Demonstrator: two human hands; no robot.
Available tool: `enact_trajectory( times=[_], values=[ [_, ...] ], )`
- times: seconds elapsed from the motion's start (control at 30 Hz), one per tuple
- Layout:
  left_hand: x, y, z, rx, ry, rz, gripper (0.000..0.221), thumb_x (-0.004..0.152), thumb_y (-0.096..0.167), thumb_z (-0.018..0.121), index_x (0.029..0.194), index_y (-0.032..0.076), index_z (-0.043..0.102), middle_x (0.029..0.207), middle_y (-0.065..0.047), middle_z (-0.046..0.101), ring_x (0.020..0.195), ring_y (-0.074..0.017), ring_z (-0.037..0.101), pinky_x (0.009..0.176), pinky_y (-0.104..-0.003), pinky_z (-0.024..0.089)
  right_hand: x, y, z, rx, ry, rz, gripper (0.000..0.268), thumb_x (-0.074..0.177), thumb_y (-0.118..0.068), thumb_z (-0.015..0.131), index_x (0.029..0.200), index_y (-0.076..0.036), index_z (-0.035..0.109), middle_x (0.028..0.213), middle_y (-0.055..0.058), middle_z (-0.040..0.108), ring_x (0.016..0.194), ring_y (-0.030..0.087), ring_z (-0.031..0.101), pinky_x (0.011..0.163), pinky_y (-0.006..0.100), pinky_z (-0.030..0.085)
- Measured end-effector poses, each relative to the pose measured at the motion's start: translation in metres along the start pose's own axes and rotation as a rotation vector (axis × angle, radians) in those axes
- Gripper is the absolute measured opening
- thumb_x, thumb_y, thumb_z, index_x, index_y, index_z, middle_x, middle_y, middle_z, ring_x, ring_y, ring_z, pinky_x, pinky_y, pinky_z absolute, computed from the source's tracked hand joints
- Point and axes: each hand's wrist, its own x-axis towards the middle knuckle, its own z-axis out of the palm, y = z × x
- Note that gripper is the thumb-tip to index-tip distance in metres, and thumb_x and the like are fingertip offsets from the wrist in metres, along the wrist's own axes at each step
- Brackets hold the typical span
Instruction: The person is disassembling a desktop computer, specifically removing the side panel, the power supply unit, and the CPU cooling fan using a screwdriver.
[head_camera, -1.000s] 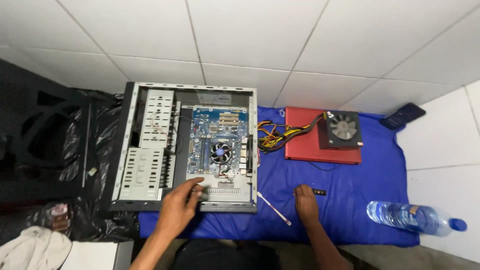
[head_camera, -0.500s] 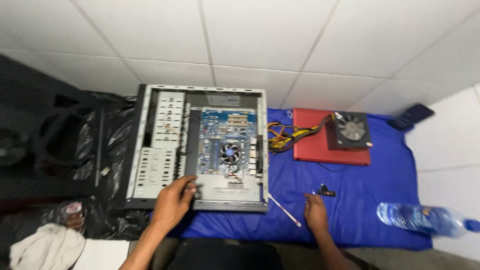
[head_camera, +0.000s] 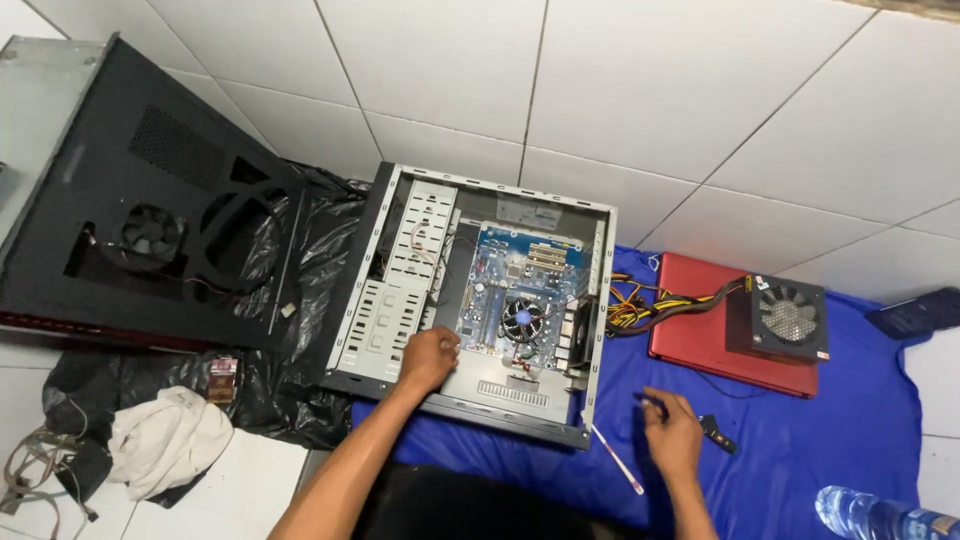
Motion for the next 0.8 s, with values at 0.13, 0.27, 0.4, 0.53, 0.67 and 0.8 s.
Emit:
enact_trajectory(
  times=[0.13,0.27,0.4,0.53,0.67,0.8],
  values=[
    [0.049,-0.006,0.037,0.109,-0.099,-0.187,0.025,0.077,-0.001,0.072,0.093,0.015,0.083,0.094,-0.002,0.081,0.093,-0.0174,0.075,0.09,-0.023,0.056,-0.009,-0.131,-0.026,0.262,0.119,0.094,0.02,0.096,-0.015,0.067,0.111,-0.019,0.079,0.099,0.0,0.069,0.083,0.012,0.065,0.081,0.027,0.05],
    [0.06,0.011,0.042,0.244,-0.206,-0.31,0.024,0.093,0.013,0.058,0.107,0.012,0.078,0.114,-0.012,0.074,0.106,-0.0308,0.071,0.087,-0.037,0.058,-0.013,-0.168,0.0,0.308,0.111,0.075,0.025,0.094,-0.016,0.068,0.119,-0.017,0.075,0.108,0.006,0.065,0.09,0.015,0.065,0.079,0.029,0.056],
    [0.065,0.011,0.048,0.247,-0.215,-0.447,0.027,0.097,0.017,0.063,0.121,0.017,0.074,0.123,-0.005,0.072,0.106,-0.0288,0.071,0.08,-0.038,0.06,-0.026,-0.177,0.028,0.11,0.11,-0.164,0.034,0.089,-0.026,0.07,0.121,-0.015,0.07,0.127,0.018,0.051,0.117,0.035,0.055,0.107,0.047,0.042],
    [0.075,0.0,0.054,0.176,-0.191,-0.518,0.022,0.086,0.025,0.079,0.106,0.015,0.076,0.105,-0.006,0.075,0.095,-0.0269,0.072,0.07,-0.036,0.057,-0.033,-0.183,0.038,-0.044,0.11,-0.198,0.039,0.085,-0.013,0.071,0.123,-0.013,0.063,0.14,0.025,0.039,0.133,0.047,0.044,0.11,0.056,0.04],
    [0.068,0.009,0.049,0.199,-0.217,-0.541,0.038,0.083,0.041,0.088,0.108,0.016,0.073,0.113,-0.007,0.074,0.105,-0.0309,0.071,0.078,-0.043,0.059,-0.032,-0.205,0.034,-0.206,0.122,-0.217,0.041,0.083,-0.012,0.072,0.123,-0.015,0.06,0.137,0.026,0.039,0.123,0.048,0.048,0.104,0.054,0.043],
    [0.068,0.008,0.055,0.292,-0.22,-0.461,0.032,0.089,0.029,0.082,0.116,0.017,0.067,0.119,-0.01,0.069,0.108,-0.0328,0.067,0.08,-0.047,0.06,-0.03,-0.216,0.031,-0.144,0.088,-0.1,0.034,0.088,-0.013,0.069,0.121,-0.016,0.062,0.139,0.022,0.036,0.123,0.05,0.052,0.09,0.057,0.053]
  ],
)
